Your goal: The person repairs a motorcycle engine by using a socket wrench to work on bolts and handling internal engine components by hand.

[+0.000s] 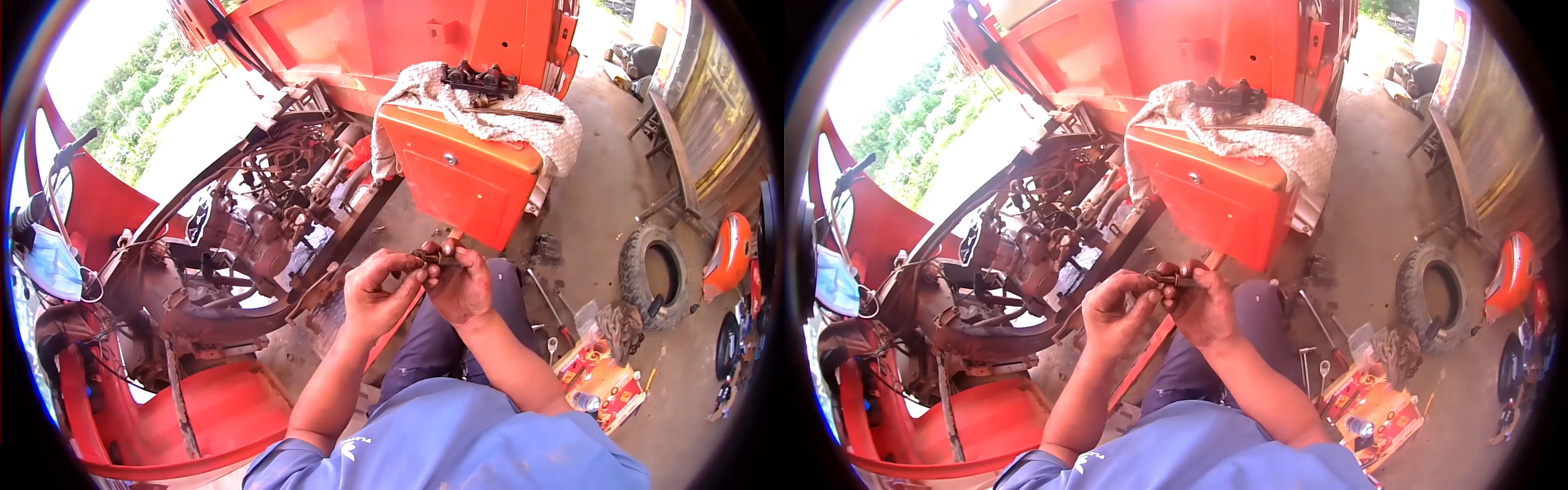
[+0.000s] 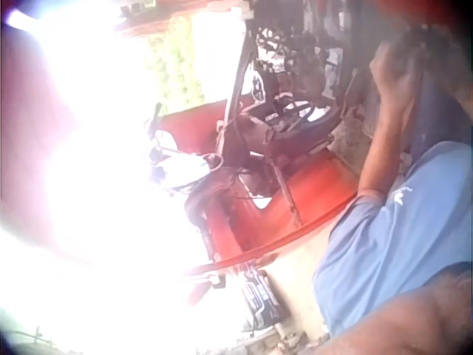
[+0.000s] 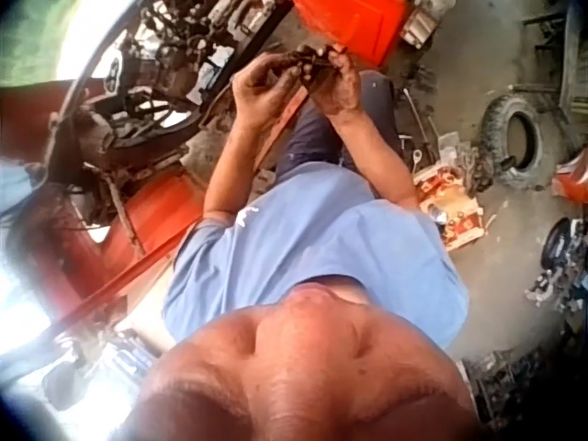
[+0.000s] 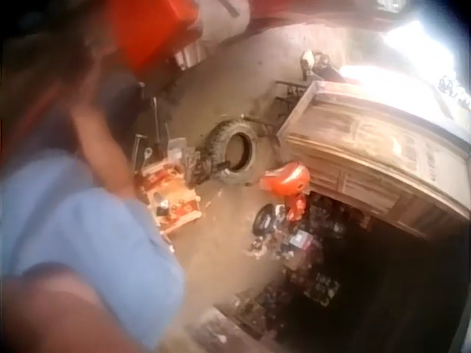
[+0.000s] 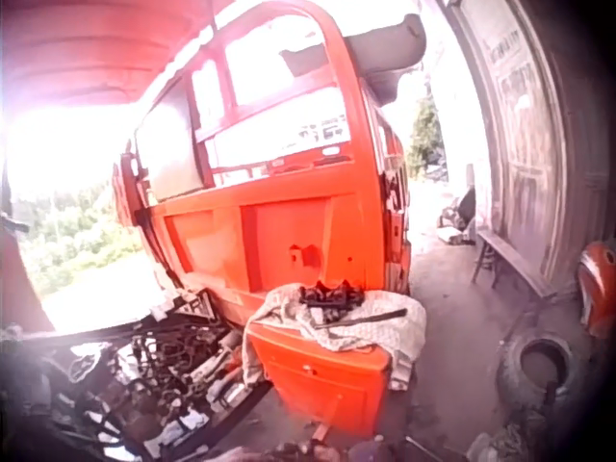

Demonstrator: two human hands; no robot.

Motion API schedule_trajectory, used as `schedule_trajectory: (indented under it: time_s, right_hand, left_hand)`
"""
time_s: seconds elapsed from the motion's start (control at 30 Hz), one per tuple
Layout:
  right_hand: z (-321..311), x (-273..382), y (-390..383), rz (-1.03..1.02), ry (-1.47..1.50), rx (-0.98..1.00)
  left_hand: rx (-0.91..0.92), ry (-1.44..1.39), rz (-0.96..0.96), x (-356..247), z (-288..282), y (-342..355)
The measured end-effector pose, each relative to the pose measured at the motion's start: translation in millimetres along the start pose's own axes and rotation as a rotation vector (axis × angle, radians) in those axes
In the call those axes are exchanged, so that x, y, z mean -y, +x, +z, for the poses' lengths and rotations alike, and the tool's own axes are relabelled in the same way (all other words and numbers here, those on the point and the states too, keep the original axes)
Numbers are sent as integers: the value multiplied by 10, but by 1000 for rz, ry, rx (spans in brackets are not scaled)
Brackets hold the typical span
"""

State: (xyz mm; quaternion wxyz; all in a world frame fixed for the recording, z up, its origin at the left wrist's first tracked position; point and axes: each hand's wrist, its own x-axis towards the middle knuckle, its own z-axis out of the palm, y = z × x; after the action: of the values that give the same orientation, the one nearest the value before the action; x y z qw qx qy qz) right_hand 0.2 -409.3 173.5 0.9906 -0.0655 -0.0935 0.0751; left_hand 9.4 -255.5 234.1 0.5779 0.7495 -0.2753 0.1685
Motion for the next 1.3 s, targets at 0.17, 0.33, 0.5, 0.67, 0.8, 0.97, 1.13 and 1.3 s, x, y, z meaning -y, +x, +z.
schedule_trajectory:
  time_s: [0.17,0.33,0.5,0.67,0.8,0.97,1.13,1.3]
  right_hand:
    - [154,-10,-84,-16,-65,35]
    - [200,-10,-114,0,-33,101]
    - [135,40,-139,-17,-138,132]
    - [45,159,-184,-36,-348,217]
    - [196,259,-231,-43,-557,199]
    - [261,368,-285,13,-606,269]
    - [336,175,-315,-64,-659,242]
    - [278,245,-249,-118,-461,236]
  left_hand:
    - [-119,-371,-190,-72,110,-137]
    - [-165,-667,-324,-128,115,-183]
    - [-166,-610,-365,-126,78,-244]
    - [-136,-380,-353,-237,21,-326]
    - [-110,-509,-406,-176,19,-369]
    - [22,-467,-364,-180,-39,-366]
    - [46,-650,-413,-168,-61,-296]
    - [-2,-435,-336,-229,-80,-143]
